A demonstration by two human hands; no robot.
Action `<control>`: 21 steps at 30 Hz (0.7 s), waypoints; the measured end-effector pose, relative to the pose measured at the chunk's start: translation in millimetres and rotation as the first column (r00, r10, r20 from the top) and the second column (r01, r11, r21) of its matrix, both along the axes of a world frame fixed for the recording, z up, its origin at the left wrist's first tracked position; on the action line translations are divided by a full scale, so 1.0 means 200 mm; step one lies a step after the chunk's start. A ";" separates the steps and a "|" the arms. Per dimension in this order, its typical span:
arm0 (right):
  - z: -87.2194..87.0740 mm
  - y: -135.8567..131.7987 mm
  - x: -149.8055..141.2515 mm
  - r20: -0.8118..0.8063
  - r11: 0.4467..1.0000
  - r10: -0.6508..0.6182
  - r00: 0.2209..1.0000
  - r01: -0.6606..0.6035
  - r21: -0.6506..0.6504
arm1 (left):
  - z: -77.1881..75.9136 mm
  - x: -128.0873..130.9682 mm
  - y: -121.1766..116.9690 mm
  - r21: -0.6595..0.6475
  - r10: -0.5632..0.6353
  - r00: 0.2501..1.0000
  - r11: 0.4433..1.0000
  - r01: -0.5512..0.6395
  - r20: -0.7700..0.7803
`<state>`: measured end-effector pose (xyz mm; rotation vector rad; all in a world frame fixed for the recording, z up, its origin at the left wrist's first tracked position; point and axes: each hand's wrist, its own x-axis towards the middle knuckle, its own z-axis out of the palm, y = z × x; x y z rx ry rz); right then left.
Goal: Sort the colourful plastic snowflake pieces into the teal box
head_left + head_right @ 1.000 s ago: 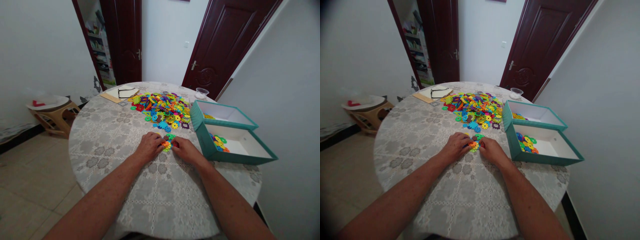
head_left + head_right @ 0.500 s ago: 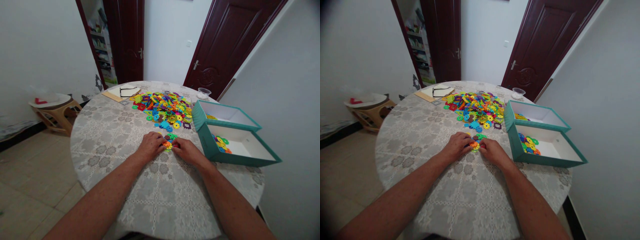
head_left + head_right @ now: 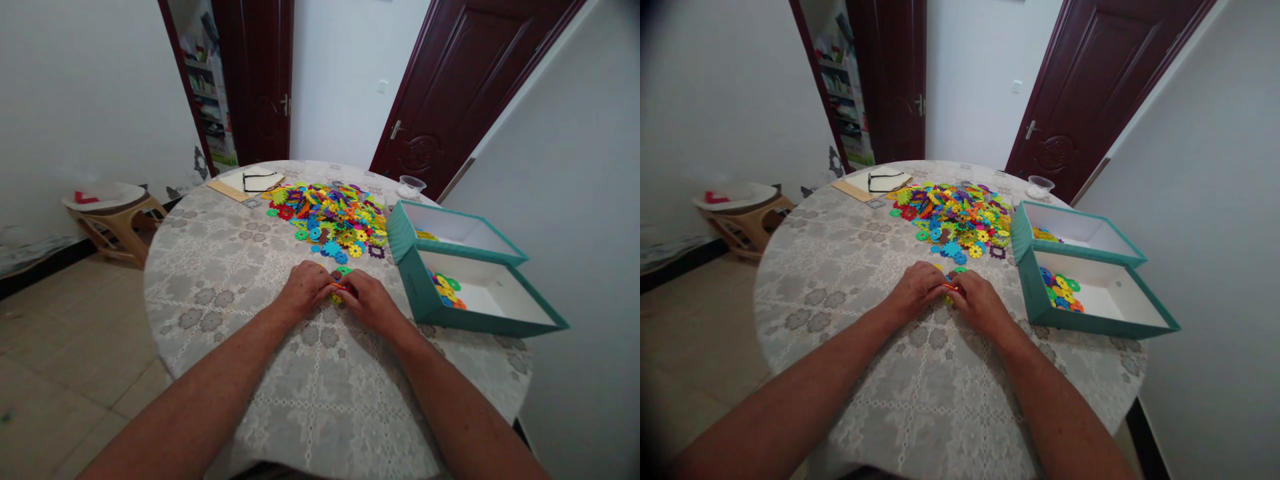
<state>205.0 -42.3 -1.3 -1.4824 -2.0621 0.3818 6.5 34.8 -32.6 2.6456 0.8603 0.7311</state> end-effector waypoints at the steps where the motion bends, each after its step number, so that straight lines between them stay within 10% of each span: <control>1: 0.00 0.00 0.00 -0.016 1.000 -0.017 1.000 0.017 0.003 | 0.00 0.00 0.00 -0.003 -0.004 1.000 1.000 0.004 0.018; 13: -0.02 0.00 -0.04 -0.355 0.976 -0.078 0.932 -0.001 -0.217 | 0.10 -0.02 -0.04 -0.118 -0.012 0.983 0.992 0.034 0.182; 17: 0.15 -0.05 0.10 -0.133 0.971 -0.207 0.969 0.220 0.090 | 0.12 -0.07 -0.01 -0.074 0.130 0.962 0.991 -0.115 0.241; 21: 0.27 -0.11 0.36 0.066 0.779 -0.529 0.846 0.454 0.432 | 0.08 -0.13 0.04 -0.035 0.288 0.951 0.957 -0.286 0.113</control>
